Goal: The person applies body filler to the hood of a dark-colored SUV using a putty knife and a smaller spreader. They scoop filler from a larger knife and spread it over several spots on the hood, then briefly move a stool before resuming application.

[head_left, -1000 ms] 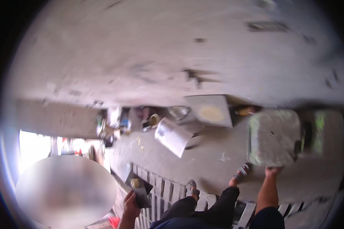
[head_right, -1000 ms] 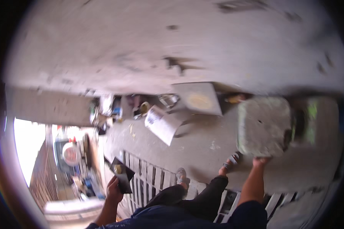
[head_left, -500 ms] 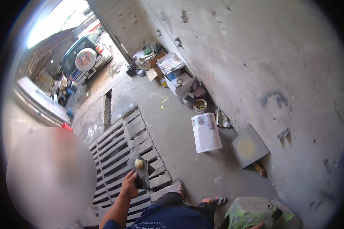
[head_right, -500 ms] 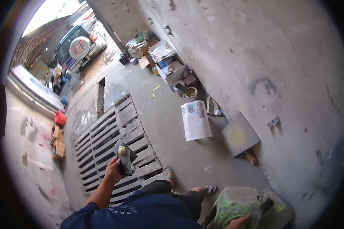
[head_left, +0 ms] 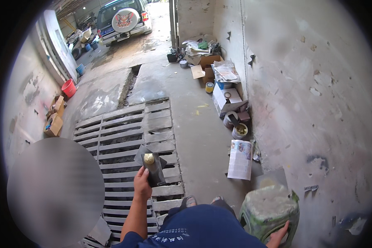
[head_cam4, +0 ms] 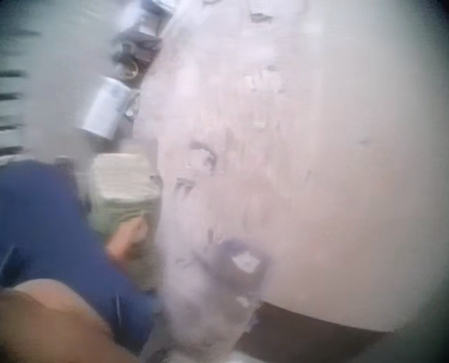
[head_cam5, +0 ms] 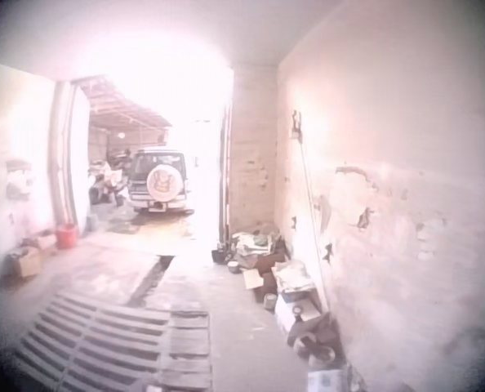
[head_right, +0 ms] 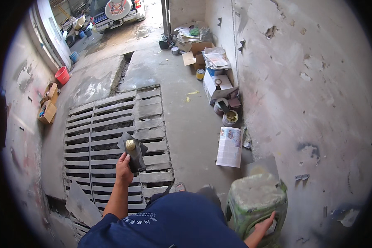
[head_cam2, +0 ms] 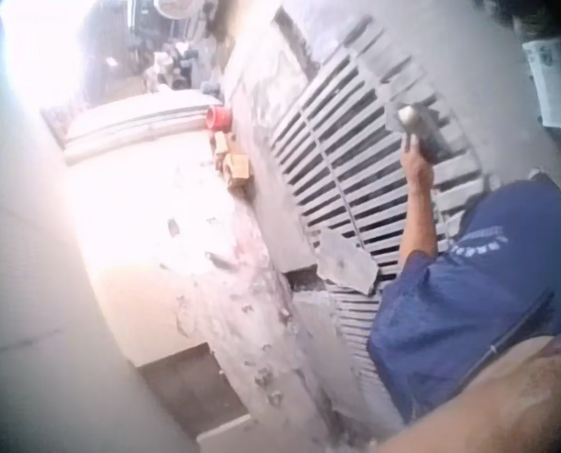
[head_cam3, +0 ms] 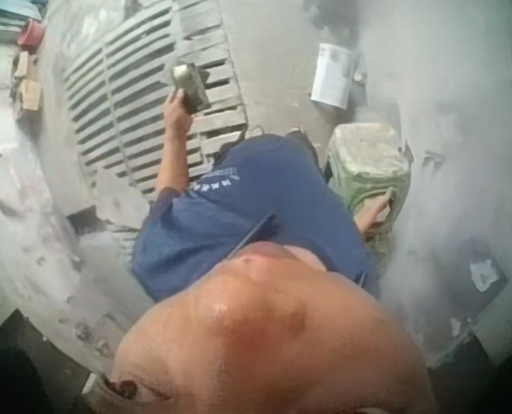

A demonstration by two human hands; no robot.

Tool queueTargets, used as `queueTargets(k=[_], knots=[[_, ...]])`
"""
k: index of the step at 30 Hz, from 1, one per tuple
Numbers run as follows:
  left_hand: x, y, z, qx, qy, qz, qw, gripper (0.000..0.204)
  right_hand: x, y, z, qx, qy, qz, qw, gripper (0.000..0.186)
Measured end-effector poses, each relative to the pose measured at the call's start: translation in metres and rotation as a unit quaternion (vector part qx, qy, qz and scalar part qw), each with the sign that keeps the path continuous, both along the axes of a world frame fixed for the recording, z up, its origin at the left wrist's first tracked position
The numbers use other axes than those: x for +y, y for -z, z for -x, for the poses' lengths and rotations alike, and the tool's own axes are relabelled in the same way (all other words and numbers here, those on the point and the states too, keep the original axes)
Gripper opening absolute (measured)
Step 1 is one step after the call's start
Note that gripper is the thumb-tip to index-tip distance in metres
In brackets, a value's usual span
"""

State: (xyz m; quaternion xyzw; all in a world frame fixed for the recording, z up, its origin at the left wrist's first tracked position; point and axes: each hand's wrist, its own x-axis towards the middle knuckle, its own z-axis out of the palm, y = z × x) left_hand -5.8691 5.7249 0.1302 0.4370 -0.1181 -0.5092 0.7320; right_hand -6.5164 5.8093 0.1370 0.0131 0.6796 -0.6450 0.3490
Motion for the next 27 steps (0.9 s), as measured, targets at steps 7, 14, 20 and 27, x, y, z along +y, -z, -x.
queueTargets(k=[7,14,20,27], knots=[[-0.018,-0.018,-0.064,-0.082,-0.075,-0.019,0.994,0.032,-0.211,-0.064,-0.123,-0.015,-0.122,0.095,0.988,0.072],[-0.098,-0.036,-0.119,-0.109,-0.185,-0.052,0.975,0.031,-0.422,-0.089,-0.244,-0.110,-0.303,0.186,0.928,0.061],[-0.210,-0.054,-0.152,-0.115,-0.245,-0.052,0.961,0.031,-0.602,-0.068,-0.356,-0.112,-0.414,0.210,0.879,0.052],[-0.300,-0.064,-0.214,-0.091,-0.297,-0.060,0.949,0.030,-0.755,-0.084,-0.520,-0.109,-0.495,0.190,0.841,0.041]])
